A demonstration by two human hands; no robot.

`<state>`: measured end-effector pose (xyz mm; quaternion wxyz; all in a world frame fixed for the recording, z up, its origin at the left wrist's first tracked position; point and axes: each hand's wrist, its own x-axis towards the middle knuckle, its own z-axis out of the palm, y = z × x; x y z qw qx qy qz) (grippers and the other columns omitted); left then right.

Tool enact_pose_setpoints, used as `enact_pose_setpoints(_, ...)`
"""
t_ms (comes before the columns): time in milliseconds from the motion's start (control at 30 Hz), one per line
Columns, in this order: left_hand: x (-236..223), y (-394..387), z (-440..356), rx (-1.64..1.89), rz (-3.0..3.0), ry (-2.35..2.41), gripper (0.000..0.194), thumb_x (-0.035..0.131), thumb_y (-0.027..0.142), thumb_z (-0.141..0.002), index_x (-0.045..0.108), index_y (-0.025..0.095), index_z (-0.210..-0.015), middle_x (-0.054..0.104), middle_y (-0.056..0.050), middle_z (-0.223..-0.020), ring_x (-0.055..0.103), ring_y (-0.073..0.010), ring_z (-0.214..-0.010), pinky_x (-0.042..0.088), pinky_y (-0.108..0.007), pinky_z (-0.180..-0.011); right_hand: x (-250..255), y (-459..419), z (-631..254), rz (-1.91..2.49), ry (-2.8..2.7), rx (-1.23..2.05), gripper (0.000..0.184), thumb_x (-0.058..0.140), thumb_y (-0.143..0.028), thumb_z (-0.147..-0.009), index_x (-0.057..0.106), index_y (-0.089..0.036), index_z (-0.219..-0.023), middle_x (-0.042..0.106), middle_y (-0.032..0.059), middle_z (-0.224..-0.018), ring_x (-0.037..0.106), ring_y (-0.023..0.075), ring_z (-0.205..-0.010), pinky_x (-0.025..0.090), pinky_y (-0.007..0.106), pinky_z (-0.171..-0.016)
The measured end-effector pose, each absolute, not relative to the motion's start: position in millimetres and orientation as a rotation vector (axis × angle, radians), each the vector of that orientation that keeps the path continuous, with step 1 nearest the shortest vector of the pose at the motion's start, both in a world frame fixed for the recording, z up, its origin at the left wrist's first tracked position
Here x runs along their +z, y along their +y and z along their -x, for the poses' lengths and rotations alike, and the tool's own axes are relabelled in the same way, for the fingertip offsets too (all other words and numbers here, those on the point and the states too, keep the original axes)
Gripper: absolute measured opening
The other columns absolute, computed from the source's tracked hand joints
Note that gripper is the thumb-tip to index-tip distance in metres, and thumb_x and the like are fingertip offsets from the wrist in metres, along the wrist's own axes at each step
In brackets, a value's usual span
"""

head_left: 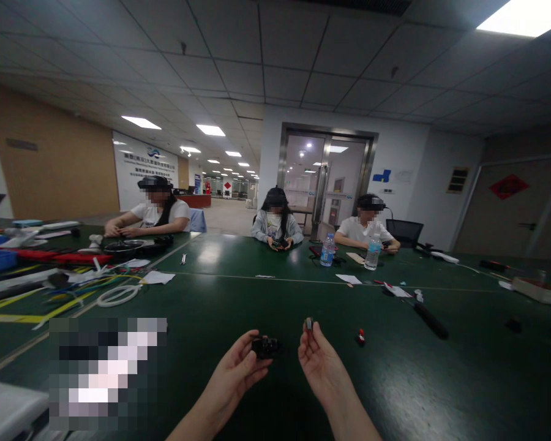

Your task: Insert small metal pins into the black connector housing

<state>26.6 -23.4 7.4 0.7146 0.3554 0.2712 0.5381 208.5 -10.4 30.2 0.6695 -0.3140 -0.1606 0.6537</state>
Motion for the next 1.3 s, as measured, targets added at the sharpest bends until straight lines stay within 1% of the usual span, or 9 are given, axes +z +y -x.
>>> enact_pose_setpoints(200, 8, -24, -27, 1.207, -0.797, 0.597, 0.049, 0.073, 0.026, -0.066, 0.051, 0.023, -0.109, 0.061, -0.007, -0.107, 0.062, -0.0221, -0.090, 0.044, -0.033, -0.081, 29, -10, -207, 0.707, -0.358, 1.457, 0.018, 0.071, -0.027, -0.065, 0.064, -0.020, -0.080, 0.067, -0.0003, -0.080, 0.063, 0.0106, -0.074, 0.051, 0.020, -0.064)
enact_pose_setpoints(367, 11, -25, -28, 1.206, -0.798, 0.565, 0.049, 0.071, 0.025, -0.068, 0.049, 0.022, -0.111, 0.059, -0.008, -0.112, 0.059, -0.0228, -0.096, 0.043, -0.033, -0.083, 28, -10, -207, 0.689, -0.383, 1.458, 0.017, 0.071, -0.025, -0.065, 0.065, -0.020, -0.079, 0.067, -0.0009, -0.081, 0.063, 0.0104, -0.080, 0.051, 0.020, -0.072)
enact_pose_setpoints(533, 10, -25, -28, 1.205, -0.798, 0.583, 0.053, 0.072, 0.026, -0.067, 0.047, 0.021, -0.114, 0.058, -0.009, -0.115, 0.059, -0.0245, -0.098, 0.042, -0.036, -0.085, 30, -12, -206, 0.641, -0.316, 1.496, 0.018, 0.072, -0.020, -0.063, 0.064, -0.019, -0.080, 0.068, -0.0010, -0.080, 0.064, 0.0100, -0.078, 0.052, 0.019, -0.071)
enact_pose_setpoints(733, 12, -26, -28, 1.181, -0.807, 0.593, 0.048, 0.069, 0.025, -0.070, 0.047, 0.022, -0.112, 0.059, -0.008, -0.112, 0.061, -0.0235, -0.094, 0.045, -0.034, -0.080, 33, -13, -205, 0.689, -0.389, 1.464, 0.021, 0.074, -0.023, -0.061, 0.065, -0.019, -0.079, 0.068, -0.0007, -0.080, 0.063, 0.0105, -0.080, 0.051, 0.020, -0.074)
enact_pose_setpoints(933, 13, -27, -29, 1.177, -0.837, 0.619, 0.047, 0.070, 0.026, -0.070, 0.047, 0.022, -0.110, 0.059, -0.007, -0.112, 0.063, -0.0215, -0.088, 0.047, -0.030, -0.073, 40, -22, -198, 0.933, -0.832, 1.192, 0.039, 0.073, -0.034, -0.059, 0.064, -0.020, -0.093, 0.067, 0.0035, -0.092, 0.061, 0.0176, -0.087, 0.046, 0.032, -0.082)
enact_pose_setpoints(967, 12, -27, -30, 1.173, -0.846, 0.622, 0.047, 0.069, 0.027, -0.070, 0.047, 0.022, -0.111, 0.059, -0.007, -0.111, 0.063, -0.0213, -0.087, 0.047, -0.029, -0.072, 41, -25, -195, 0.977, -0.981, 1.116, 0.039, 0.072, -0.034, -0.061, 0.063, -0.020, -0.095, 0.066, 0.0040, -0.094, 0.060, 0.0185, -0.089, 0.044, 0.033, -0.085)
enact_pose_setpoints(1033, 10, -26, -30, 1.169, -0.861, 0.622, 0.047, 0.070, 0.028, -0.070, 0.047, 0.022, -0.111, 0.060, -0.007, -0.107, 0.063, -0.0208, -0.087, 0.047, -0.029, -0.072, 43, -31, -189, 1.039, -1.278, 0.961, 0.029, 0.066, -0.032, -0.067, 0.064, -0.020, -0.093, 0.066, 0.0051, -0.092, 0.059, 0.0201, -0.089, 0.043, 0.035, -0.084)
enact_pose_setpoints(1133, 5, -24, -31, 1.191, -0.869, 0.604, 0.048, 0.072, 0.029, -0.067, 0.049, 0.022, -0.108, 0.061, -0.005, -0.103, 0.062, -0.0192, -0.086, 0.047, -0.028, -0.071, 46, -39, -183, 1.108, -1.684, 0.751, 0.019, 0.058, -0.024, -0.072, 0.065, -0.023, -0.090, 0.063, 0.0040, -0.095, 0.056, 0.0196, -0.092, 0.042, 0.034, -0.085)
enact_pose_setpoints(1300, 3, -23, -32, 1.228, -0.835, 0.607, 0.048, 0.074, 0.030, -0.063, 0.052, 0.022, -0.104, 0.061, -0.005, -0.100, 0.063, -0.0173, -0.081, 0.047, -0.028, -0.073, 47, -42, -180, 1.195, -1.847, 0.606, 0.022, 0.053, -0.018, -0.075, 0.063, -0.025, -0.092, 0.062, 0.0024, -0.095, 0.053, 0.0183, -0.095, 0.041, 0.032, -0.085)
